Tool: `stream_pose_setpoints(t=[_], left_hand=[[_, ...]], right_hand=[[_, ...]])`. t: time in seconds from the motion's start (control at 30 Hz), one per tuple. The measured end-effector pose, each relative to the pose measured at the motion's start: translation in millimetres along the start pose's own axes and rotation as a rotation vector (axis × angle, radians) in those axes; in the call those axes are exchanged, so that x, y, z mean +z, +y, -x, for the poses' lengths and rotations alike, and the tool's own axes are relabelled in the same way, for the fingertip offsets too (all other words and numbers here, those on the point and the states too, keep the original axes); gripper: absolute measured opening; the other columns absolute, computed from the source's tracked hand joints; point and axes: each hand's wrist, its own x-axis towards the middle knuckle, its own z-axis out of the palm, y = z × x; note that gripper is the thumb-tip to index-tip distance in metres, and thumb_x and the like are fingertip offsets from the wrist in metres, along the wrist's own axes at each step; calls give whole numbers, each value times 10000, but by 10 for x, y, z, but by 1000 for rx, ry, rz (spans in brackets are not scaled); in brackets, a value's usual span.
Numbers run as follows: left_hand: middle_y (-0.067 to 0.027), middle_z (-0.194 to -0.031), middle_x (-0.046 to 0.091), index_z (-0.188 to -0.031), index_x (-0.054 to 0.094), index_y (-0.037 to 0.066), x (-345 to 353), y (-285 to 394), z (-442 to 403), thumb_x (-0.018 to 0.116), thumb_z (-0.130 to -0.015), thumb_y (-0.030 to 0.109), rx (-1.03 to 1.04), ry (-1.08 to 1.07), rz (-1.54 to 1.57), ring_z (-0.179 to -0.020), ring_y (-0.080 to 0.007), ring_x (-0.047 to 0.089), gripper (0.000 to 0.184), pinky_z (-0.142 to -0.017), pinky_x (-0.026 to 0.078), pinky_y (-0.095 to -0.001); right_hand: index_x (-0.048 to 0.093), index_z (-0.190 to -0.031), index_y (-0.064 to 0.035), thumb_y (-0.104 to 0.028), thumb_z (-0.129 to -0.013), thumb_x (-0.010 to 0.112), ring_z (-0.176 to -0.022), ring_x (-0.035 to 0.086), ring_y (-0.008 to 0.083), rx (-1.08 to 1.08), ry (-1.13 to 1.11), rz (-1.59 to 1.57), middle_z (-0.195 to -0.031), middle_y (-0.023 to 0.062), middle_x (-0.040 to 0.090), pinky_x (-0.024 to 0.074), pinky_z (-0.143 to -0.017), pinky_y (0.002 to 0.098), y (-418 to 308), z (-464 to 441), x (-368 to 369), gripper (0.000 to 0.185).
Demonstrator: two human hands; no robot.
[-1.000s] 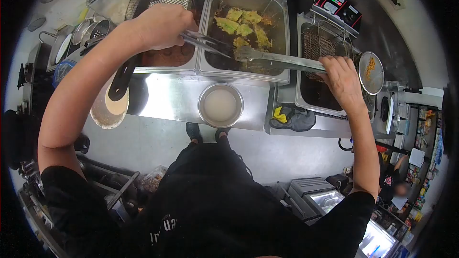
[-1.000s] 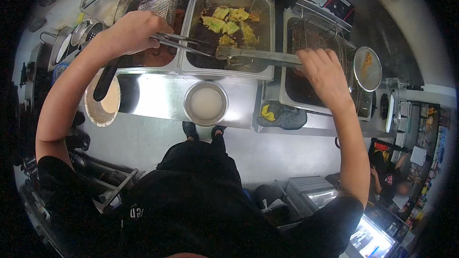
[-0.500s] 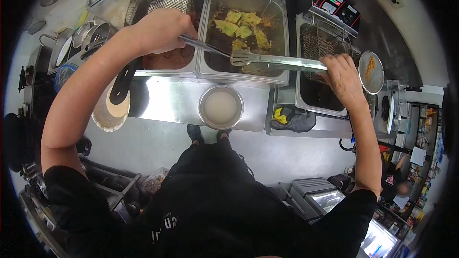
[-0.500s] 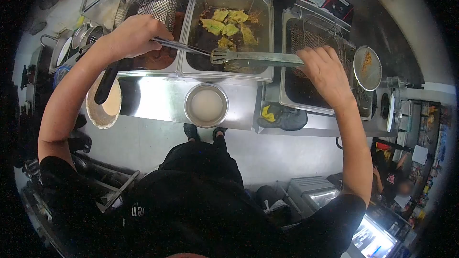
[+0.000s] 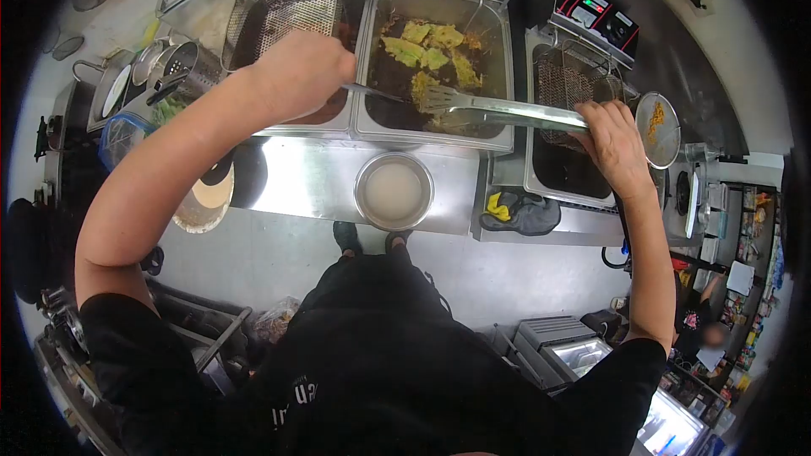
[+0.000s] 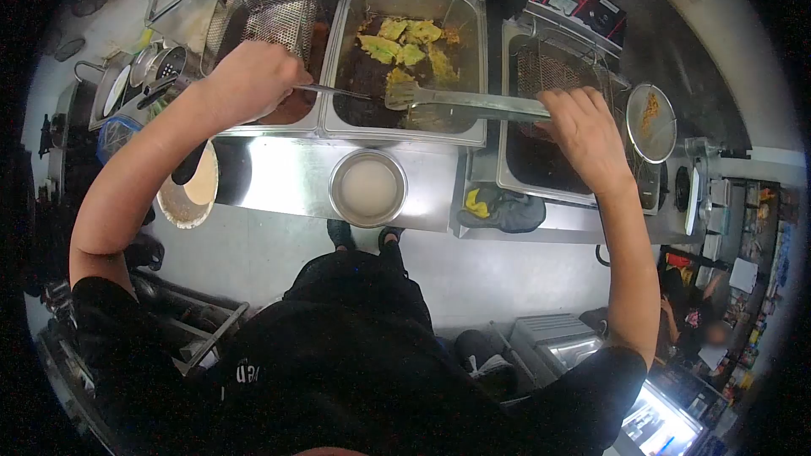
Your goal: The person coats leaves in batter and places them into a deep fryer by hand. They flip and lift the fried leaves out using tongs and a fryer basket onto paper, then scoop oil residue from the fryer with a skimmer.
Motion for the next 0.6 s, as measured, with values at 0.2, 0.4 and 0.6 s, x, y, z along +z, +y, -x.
stream_pose_setpoints(t=[0.2, 0.4, 0.6], left_hand=[[-128, -704, 662, -698, 668, 43, 77, 55, 42, 613, -716, 90, 65, 77, -40, -691, -286, 677, 74, -618, 547, -376], [-94, -733, 675, -728, 678, 68, 18, 247, 52, 618, -732, 86, 75, 19, -72, -736, -248, 682, 63, -648, 543, -346], [-78, -748, 646, -709, 660, 68, -45, 354, 50, 597, -724, 88, 143, 1, -116, -740, -232, 668, 67, -648, 523, -333]], right_hand=[[541, -1111, -49, -92, -710, 716, -916, 561, 274, 46, 2, -58, -972, 92, 599, 432, -841, 400, 34, 63, 48, 440], [554, -1110, -71, -93, -710, 714, -918, 557, 276, 74, -22, 0, -983, 81, 592, 432, -826, 395, 68, 97, -162, 432], [571, -1090, -73, -94, -707, 712, -918, 552, 274, 81, -29, 1, -976, 75, 584, 432, -821, 398, 66, 114, -178, 409]])
